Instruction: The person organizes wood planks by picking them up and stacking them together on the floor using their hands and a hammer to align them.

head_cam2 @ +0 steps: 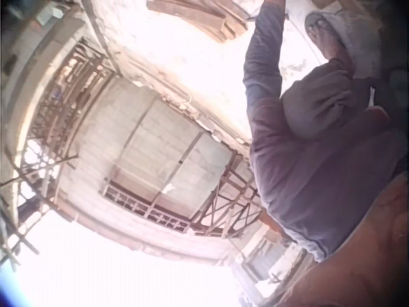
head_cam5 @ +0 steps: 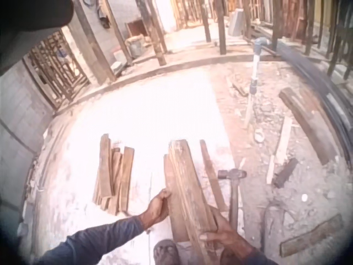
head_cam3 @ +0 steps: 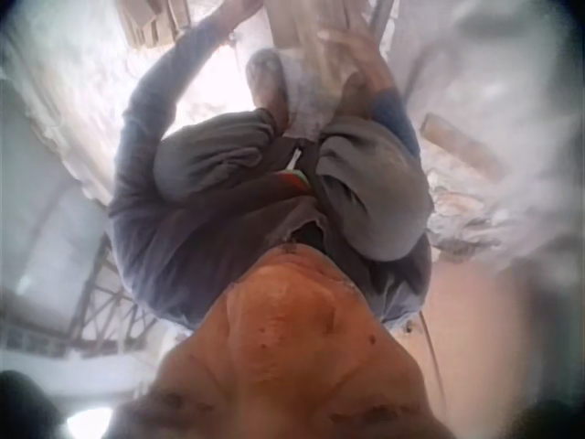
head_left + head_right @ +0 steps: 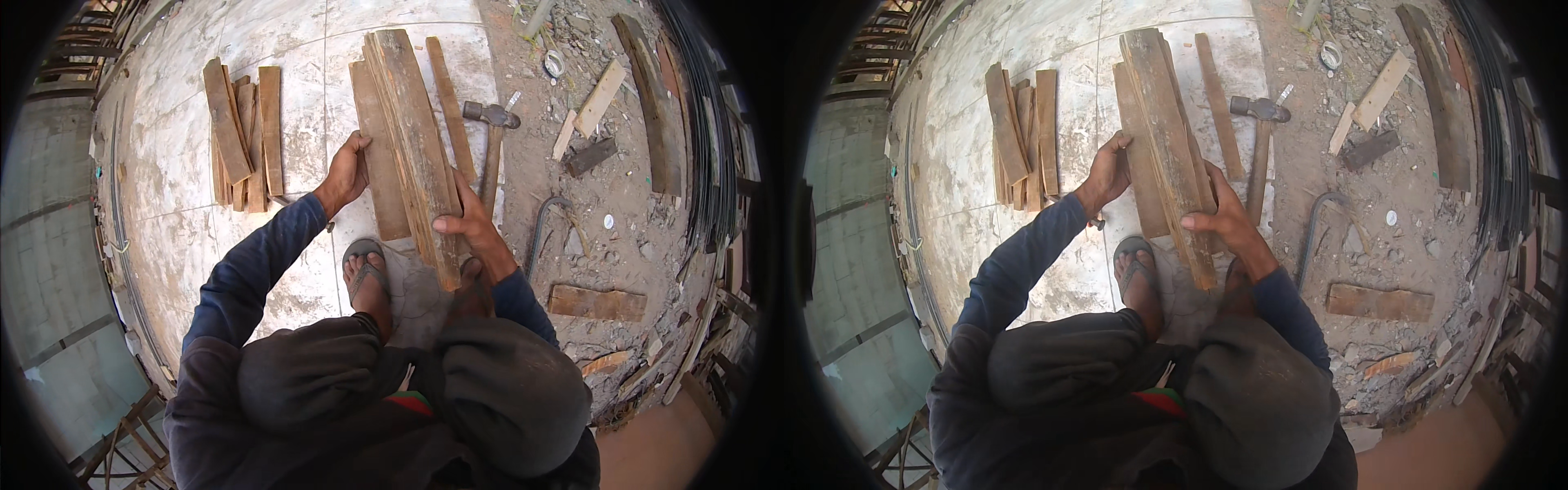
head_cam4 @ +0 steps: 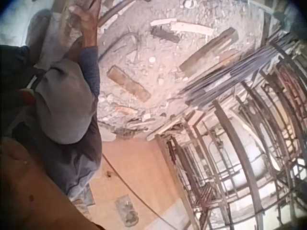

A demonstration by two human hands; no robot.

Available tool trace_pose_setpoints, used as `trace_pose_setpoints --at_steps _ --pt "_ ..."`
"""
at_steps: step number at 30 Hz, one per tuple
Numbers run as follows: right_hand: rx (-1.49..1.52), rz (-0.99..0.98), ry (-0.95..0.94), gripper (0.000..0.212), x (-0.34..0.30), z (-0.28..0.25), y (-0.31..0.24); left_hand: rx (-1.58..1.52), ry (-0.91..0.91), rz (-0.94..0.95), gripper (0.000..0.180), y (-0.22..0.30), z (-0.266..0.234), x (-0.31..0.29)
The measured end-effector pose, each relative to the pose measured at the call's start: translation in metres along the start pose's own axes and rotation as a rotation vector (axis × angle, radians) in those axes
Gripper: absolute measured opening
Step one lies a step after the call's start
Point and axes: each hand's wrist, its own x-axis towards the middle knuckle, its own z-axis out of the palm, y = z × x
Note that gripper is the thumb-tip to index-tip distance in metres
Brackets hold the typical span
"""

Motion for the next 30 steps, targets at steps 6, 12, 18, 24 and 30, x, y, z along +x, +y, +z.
trace_pose_setpoints --at_steps 6,12,18,24,30 --pt "-0.069 0.013 -0.033 0.112 0.002 0.011 0.026 -0.123 0.061 -0.007 0.057 -0.022 0.034 -0.005" --pt "-0.126 0.026 -0.009 0.103 -0.001 0.033 0.026 -0.245 0.068 0.029 0.062 -0.036 0.021 -0.008" --pt "0.004 0.092 -0.083 0.109 0.005 0.030 0.033 -0.292 0.128 -0.019 0.066 -0.027 0.032 -0.015" --pt "-0.059 -0.028 -0.058 0.120 0.009 0.045 0.066 -0.309 0.056 -0.035 0.072 -0.036 0.023 -0.016" --pt "-0.456 -0.171 0.014 0.127 0.018 0.039 0.041 -0.112 0.094 0.070 0.079 -0.037 0.007 -0.005"
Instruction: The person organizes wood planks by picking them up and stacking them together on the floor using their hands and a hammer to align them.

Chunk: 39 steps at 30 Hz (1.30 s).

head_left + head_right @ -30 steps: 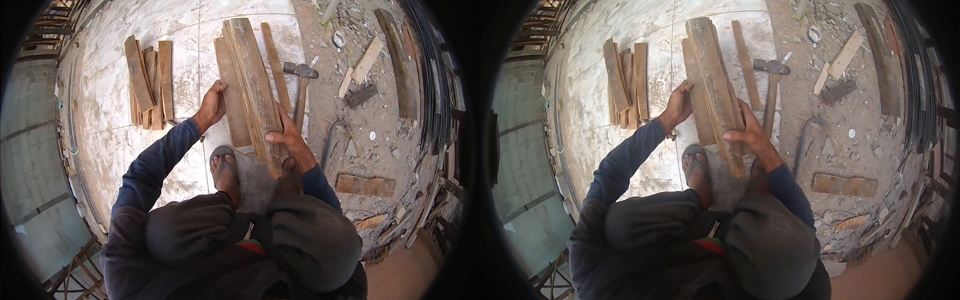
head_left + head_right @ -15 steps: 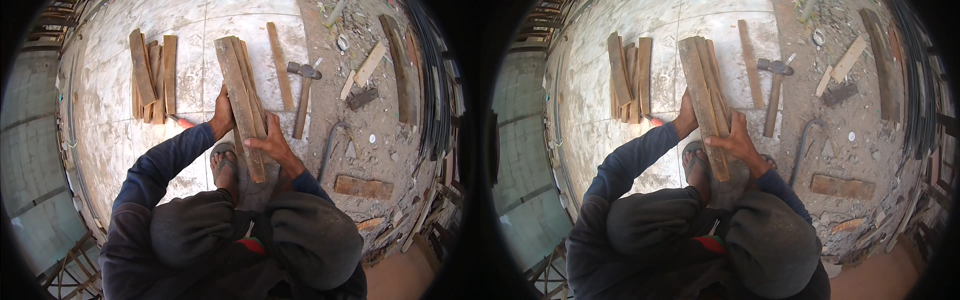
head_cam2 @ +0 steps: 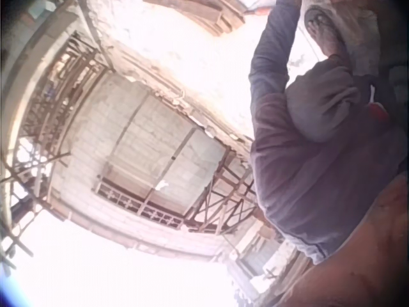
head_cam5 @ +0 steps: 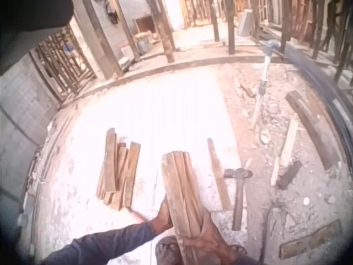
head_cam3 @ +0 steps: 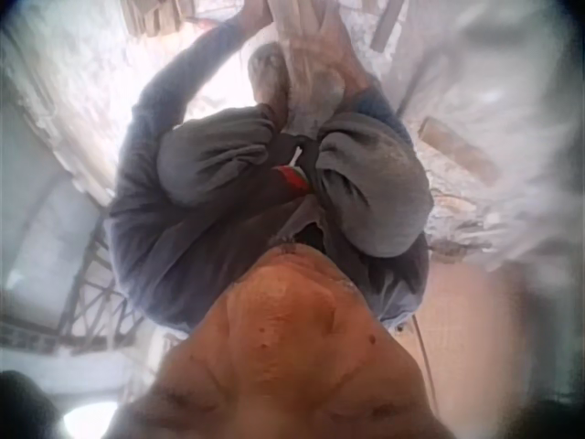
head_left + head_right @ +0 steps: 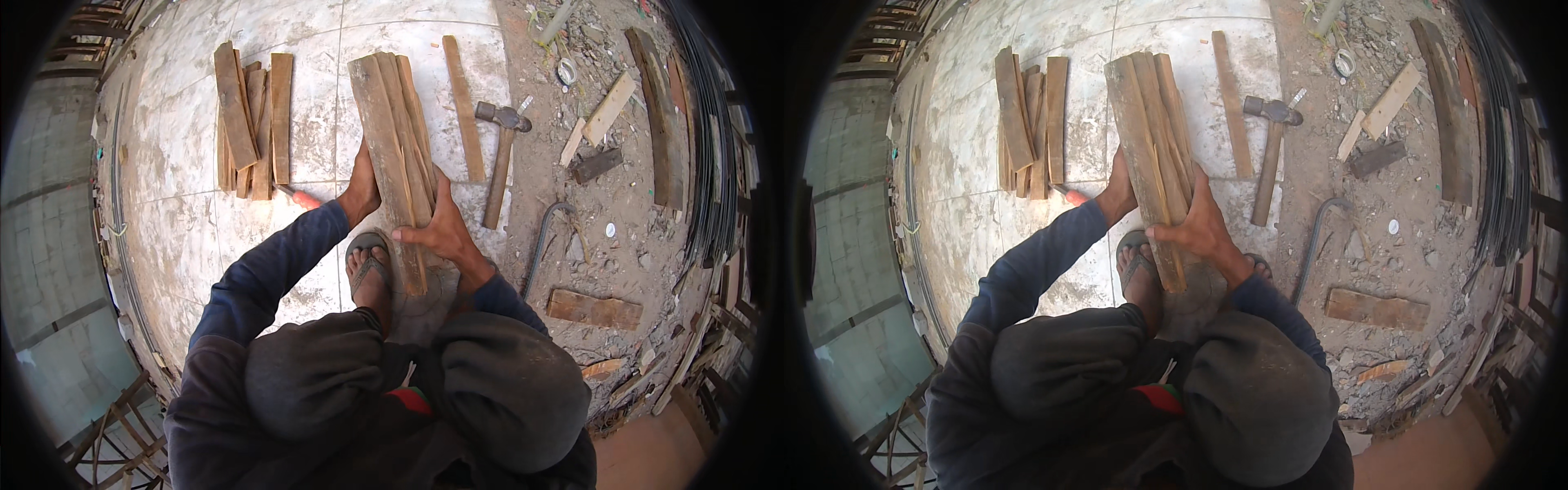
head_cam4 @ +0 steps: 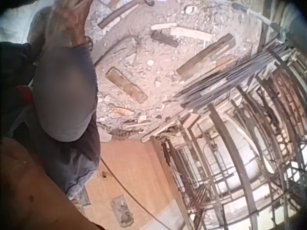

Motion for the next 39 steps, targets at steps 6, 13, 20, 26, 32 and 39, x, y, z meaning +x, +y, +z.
trace_pose_setpoints --at_steps 6,13,20,26,32,39 --pt "-0.780 0.196 -0.006 0.128 0.019 -0.019 -0.063 0.415 0.426 0.354 0.078 0.049 -0.055 0.014" --pt "-1.373 0.019 0.000 0.121 0.025 0.001 0.015 1.563 0.077 0.986 0.103 0.056 -0.046 0.006" --pt "-1.211 -0.125 0.066 0.105 0.020 -0.005 0.009 2.387 -0.728 0.858 0.131 0.053 0.010 0.016" --pt "-0.098 -0.016 0.636 0.081 -0.048 -0.028 0.033 2.371 -0.748 0.861 0.130 0.048 0.016 0.021" --pt "-0.010 -0.121 0.580 0.081 -0.067 0.004 0.059 2.322 -0.758 0.857 0.132 0.046 0.009 0.023" --pt "-0.073 -0.180 0.643 0.080 -0.040 0.022 0.072 2.334 -0.737 0.850 0.133 0.051 0.004 0.022"
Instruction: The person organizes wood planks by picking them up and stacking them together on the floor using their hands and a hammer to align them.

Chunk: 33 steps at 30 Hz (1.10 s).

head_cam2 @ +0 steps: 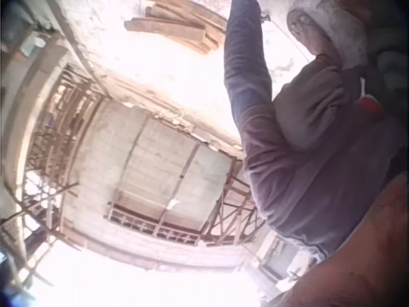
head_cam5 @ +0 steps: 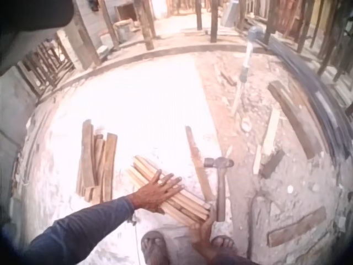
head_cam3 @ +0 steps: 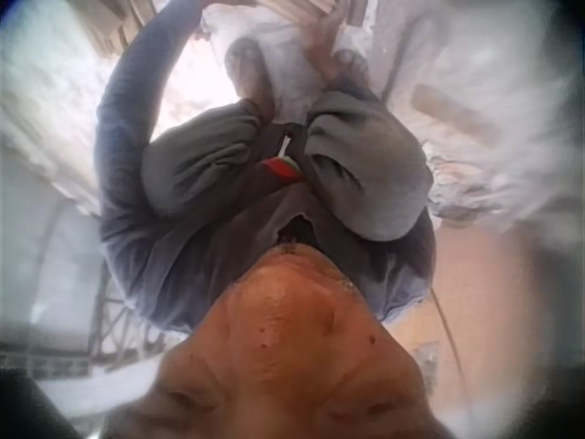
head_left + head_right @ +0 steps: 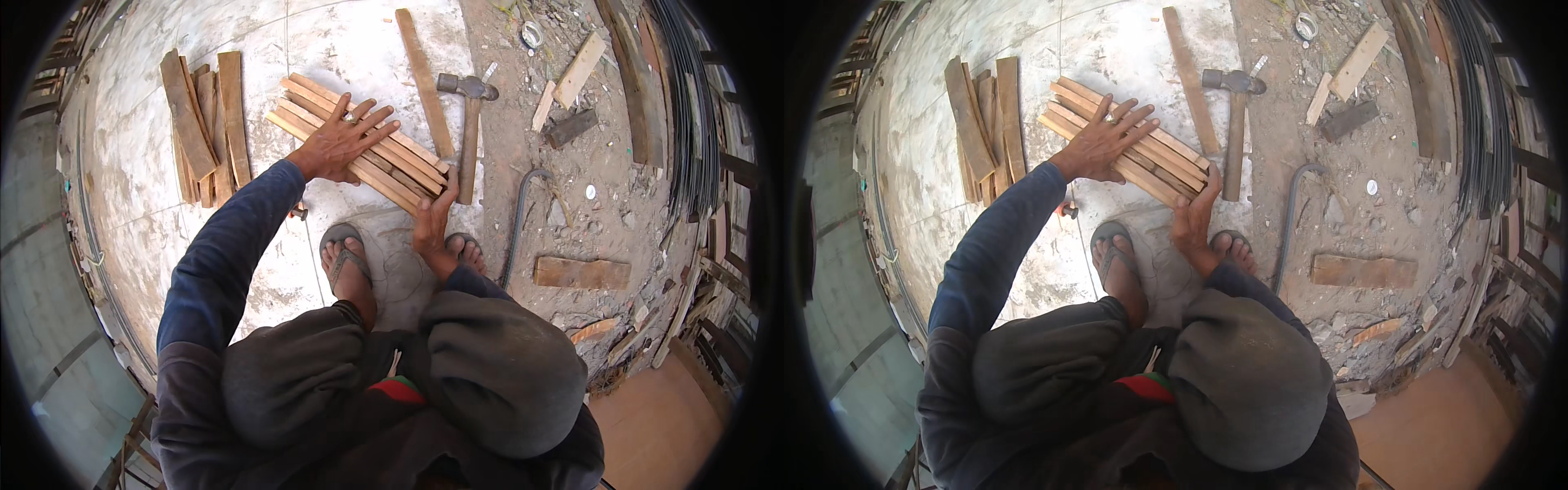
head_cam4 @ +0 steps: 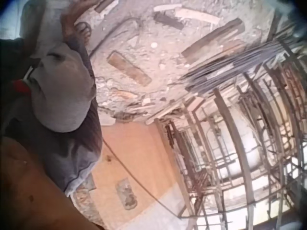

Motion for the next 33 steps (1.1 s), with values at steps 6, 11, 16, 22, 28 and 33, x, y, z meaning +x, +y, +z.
trace_pose_setpoints --at_steps 6,11,16,22,28,33 --pt "-0.263 -0.018 0.133 0.062 0.022 -0.041 0.006 0.054 -0.030 -0.013 0.120 0.001 0.000 0.002" --pt "-0.661 -0.033 -0.012 0.064 0.041 -0.081 0.026 0.027 -0.026 -0.059 0.114 -0.003 -0.002 0.007" --pt "-0.906 0.099 -0.213 0.067 0.063 -0.077 0.009 -0.042 0.106 -0.392 0.116 -0.036 0.003 -0.006" --pt "-0.626 0.490 -0.150 0.049 0.096 -0.086 0.022 -0.055 0.097 -0.446 0.116 -0.044 0.007 0.005" --pt "0.198 0.829 -0.160 0.022 0.064 -0.082 -0.019 -0.054 0.151 -0.479 0.116 -0.036 0.016 -0.010" --pt "0.931 0.934 -0.158 0.014 0.034 -0.088 -0.036 -0.045 0.224 -0.440 0.119 -0.035 0.022 -0.007"
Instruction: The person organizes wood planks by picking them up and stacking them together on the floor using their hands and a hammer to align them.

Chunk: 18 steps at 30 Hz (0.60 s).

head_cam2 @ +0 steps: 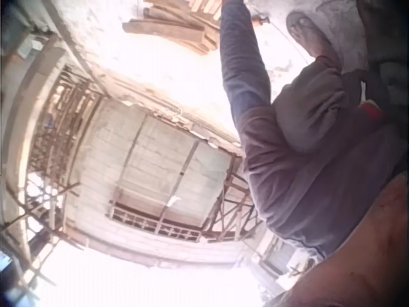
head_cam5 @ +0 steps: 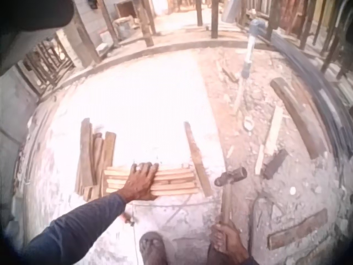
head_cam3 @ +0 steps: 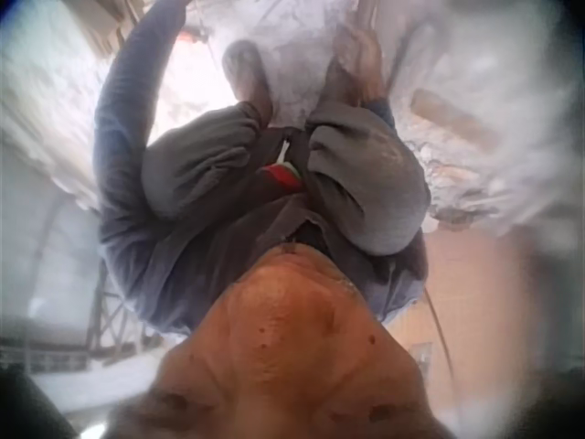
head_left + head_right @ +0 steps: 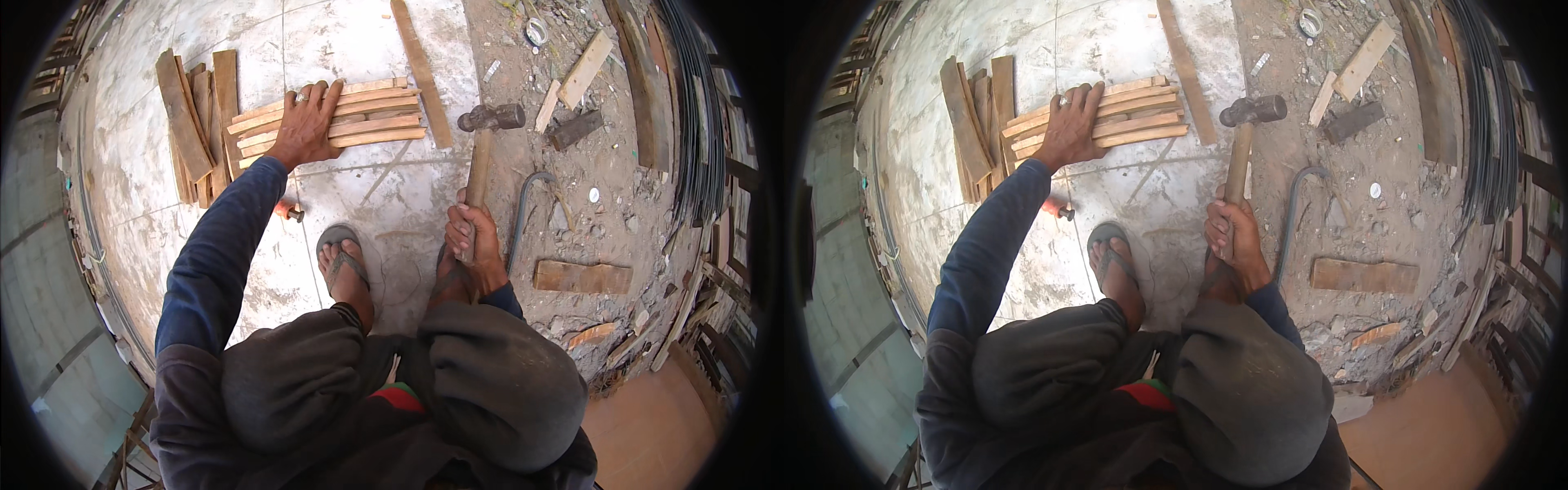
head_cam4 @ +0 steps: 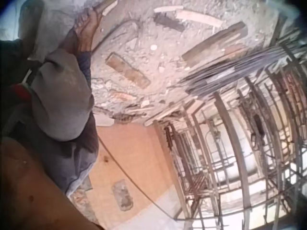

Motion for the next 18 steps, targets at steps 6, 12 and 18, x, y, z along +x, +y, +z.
trace_pose_setpoints --at_steps 6,12,18 --pt "0.077 0.135 -0.129 0.020 0.026 0.001 -0.001 -0.006 -0.029 0.011 0.121 0.000 -0.003 -0.001" --pt "-0.008 0.140 -0.163 0.025 0.030 0.016 0.001 -0.002 -0.021 0.020 0.119 -0.001 -0.003 -0.005" --pt "-0.512 -0.051 0.087 0.024 0.035 0.032 -0.003 0.009 -0.088 0.011 0.119 0.003 -0.009 0.000"
